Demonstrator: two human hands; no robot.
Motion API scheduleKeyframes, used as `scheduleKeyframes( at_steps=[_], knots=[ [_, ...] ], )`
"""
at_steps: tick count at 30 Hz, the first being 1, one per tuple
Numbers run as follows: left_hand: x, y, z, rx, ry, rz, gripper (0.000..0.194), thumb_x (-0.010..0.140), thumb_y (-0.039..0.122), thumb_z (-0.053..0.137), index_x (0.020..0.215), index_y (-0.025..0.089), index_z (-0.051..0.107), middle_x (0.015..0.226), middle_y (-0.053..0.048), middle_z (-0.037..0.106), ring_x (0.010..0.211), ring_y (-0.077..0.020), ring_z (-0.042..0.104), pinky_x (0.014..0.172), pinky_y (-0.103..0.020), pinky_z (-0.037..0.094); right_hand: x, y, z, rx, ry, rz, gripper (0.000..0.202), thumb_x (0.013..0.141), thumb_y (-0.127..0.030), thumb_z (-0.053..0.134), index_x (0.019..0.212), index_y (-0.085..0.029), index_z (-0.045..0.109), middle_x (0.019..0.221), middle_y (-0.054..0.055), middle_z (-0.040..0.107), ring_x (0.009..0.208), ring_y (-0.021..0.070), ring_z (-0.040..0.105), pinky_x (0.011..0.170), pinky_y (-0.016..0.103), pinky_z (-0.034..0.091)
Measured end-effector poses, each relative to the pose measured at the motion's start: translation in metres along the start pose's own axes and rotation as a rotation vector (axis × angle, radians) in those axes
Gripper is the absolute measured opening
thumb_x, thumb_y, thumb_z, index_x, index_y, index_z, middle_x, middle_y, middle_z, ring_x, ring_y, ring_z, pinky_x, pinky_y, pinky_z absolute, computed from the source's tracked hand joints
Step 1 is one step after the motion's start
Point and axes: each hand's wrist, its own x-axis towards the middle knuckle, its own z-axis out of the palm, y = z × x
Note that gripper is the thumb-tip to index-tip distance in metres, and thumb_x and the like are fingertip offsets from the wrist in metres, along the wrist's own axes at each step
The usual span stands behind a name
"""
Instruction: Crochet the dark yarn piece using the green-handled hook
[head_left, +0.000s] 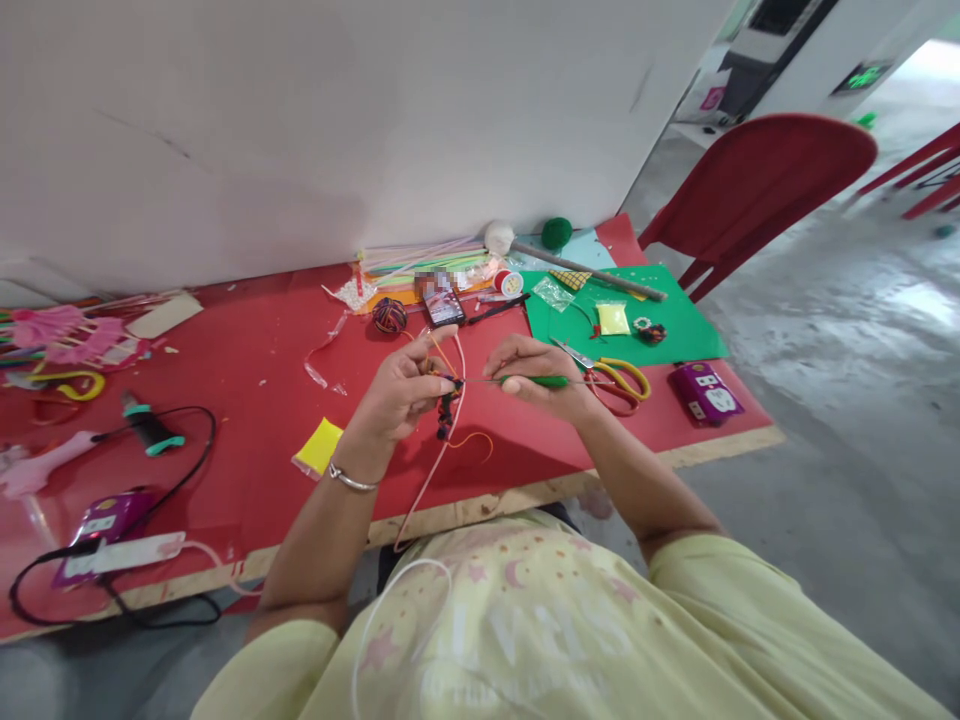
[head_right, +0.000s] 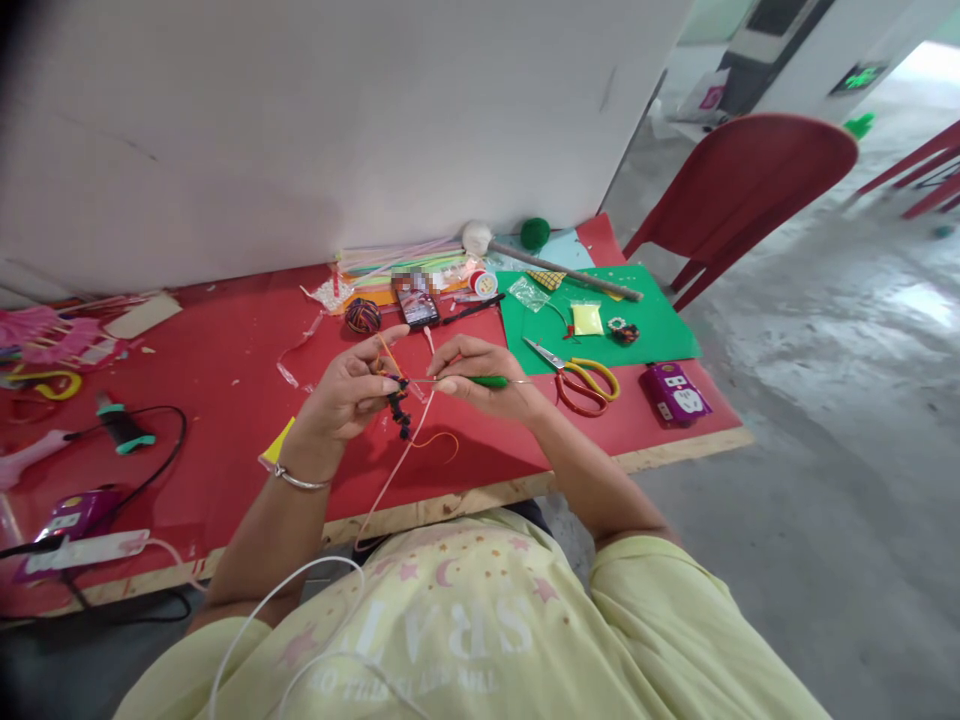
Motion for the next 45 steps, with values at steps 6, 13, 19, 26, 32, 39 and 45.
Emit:
scheduleKeyframes(
  at_steps=[6, 13, 19, 26, 32, 39, 45],
  knots=[
    [0.006, -0.015, 0.01, 0.167, 0.037, 0.163, 0.081, 0.064, 0.013, 0.083, 0.142, 0.02, 0.06, 0.07, 0.003, 0.065, 0.049, -0.0057, 0.047, 0.046, -0.018, 0.033, -0.005, 0.02, 0.035, 0.405, 0.214, 0.239, 0.037, 0.092, -0.051, 0.065, 0.077, -0.019, 0.077, 0.105, 0.006, 0.068, 0.081, 0.0125, 0.066, 0.071, 0.028, 0.058],
    [0.01, -0.044, 0.038, 0.209, 0.387, 0.388, 0.079, 0.071, 0.016, 0.08, 0.145, 0.028, 0.056, 0.073, 0.003, 0.066, 0.056, -0.0092, 0.049, 0.051, -0.02, 0.039, -0.009, 0.024, 0.098, 0.246, 0.79, 0.288, 0.046, 0.094, -0.063, 0.053, 0.084, -0.022, 0.071, 0.104, 0.008, 0.066, 0.101, 0.0187, 0.064, 0.085, 0.032, 0.059],
    [0.01, -0.018, 0.01, -0.237, 0.032, -0.111, 0.073, 0.063, 0.013, 0.083, 0.133, 0.02, 0.065, 0.054, 0.011, 0.046, 0.038, 0.0003, 0.018, 0.038, -0.014, 0.013, -0.012, 0.013, 0.07, 0.079, 0.535, 0.055, 0.045, 0.091, -0.064, 0.059, 0.082, -0.023, 0.076, 0.107, 0.011, 0.069, 0.099, 0.0241, 0.067, 0.085, 0.041, 0.06],
    [0.003, -0.013, -0.004, -0.223, -0.05, -0.174, 0.07, 0.063, 0.01, 0.082, 0.131, 0.018, 0.067, 0.051, 0.012, 0.039, 0.038, 0.0005, 0.02, 0.039, -0.014, 0.014, -0.017, 0.017, 0.038, -0.11, 0.281, -0.016, 0.044, 0.086, -0.067, 0.063, 0.092, -0.026, 0.079, 0.11, 0.01, 0.072, 0.098, 0.0242, 0.07, 0.087, 0.042, 0.06],
    [0.002, -0.009, -0.005, -0.063, 0.015, -0.067, 0.077, 0.061, 0.01, 0.083, 0.135, 0.015, 0.064, 0.053, 0.012, 0.044, 0.038, 0.0001, 0.024, 0.039, -0.016, 0.015, -0.011, 0.021, 0.012, -0.301, 0.061, -0.206, 0.025, 0.088, -0.043, 0.074, 0.106, -0.026, 0.077, 0.119, 0.01, 0.071, 0.107, 0.0228, 0.069, 0.085, 0.036, 0.059],
    [0.005, -0.006, -0.009, 0.044, -0.041, -0.06, 0.071, 0.06, 0.008, 0.078, 0.131, 0.017, 0.069, 0.063, 0.007, 0.055, 0.041, -0.0001, 0.03, 0.039, -0.017, 0.02, 0.002, 0.003, -0.005, -0.22, -0.097, -0.183, 0.016, 0.092, -0.035, 0.071, 0.094, -0.021, 0.078, 0.117, 0.012, 0.071, 0.106, 0.0221, 0.066, 0.092, 0.038, 0.057],
    [0.008, -0.008, -0.01, 0.044, -0.144, -0.103, 0.07, 0.06, 0.009, 0.074, 0.13, 0.017, 0.071, 0.065, 0.004, 0.059, 0.041, -0.0008, 0.03, 0.039, -0.018, 0.017, 0.004, 0.0, -0.009, -0.068, -0.154, -0.053, 0.02, 0.094, -0.036, 0.067, 0.087, -0.02, 0.079, 0.117, 0.012, 0.071, 0.106, 0.0211, 0.066, 0.088, 0.036, 0.056]
  ],
)
